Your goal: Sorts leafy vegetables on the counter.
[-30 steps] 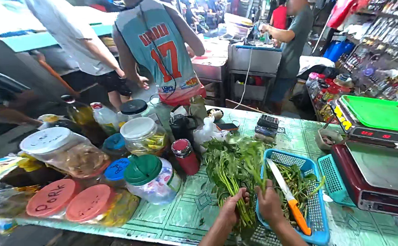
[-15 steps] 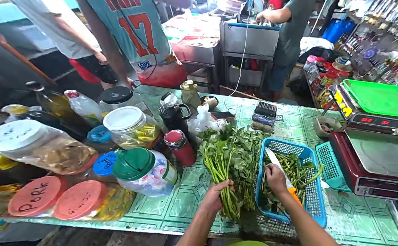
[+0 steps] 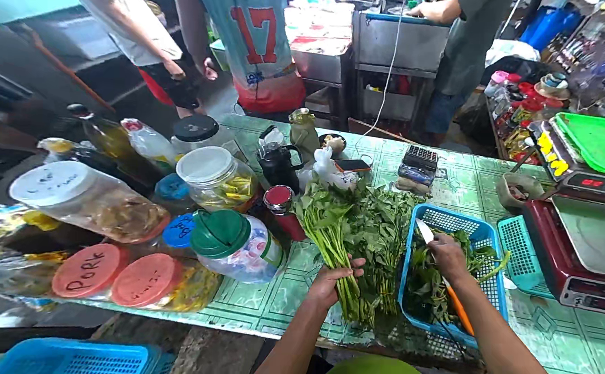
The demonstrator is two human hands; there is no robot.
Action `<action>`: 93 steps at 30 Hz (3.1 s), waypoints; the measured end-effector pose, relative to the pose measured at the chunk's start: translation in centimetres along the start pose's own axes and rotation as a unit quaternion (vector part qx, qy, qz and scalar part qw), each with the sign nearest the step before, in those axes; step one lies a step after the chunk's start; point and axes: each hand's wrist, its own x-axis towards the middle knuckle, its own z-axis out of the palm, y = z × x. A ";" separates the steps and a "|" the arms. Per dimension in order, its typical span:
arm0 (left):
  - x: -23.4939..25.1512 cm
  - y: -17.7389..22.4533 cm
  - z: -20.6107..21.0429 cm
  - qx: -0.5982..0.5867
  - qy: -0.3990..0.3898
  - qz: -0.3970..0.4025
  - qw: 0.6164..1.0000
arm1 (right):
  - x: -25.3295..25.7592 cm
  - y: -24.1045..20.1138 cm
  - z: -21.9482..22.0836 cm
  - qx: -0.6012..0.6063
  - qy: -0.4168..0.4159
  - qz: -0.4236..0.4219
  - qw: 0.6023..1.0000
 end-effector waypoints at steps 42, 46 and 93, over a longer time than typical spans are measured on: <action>-0.8 -1.2 6.2 0.129 0.025 0.003 0.991 | -7.6 -15.6 4.1 0.627 -0.255 0.028 0.735; -0.7 -1.2 6.0 0.206 0.085 -0.003 0.975 | -7.9 -15.4 3.2 0.584 -0.297 0.051 0.754; -5.5 8.3 2.6 0.341 0.117 0.131 0.924 | -8.5 -18.1 5.2 0.268 -0.101 0.090 0.954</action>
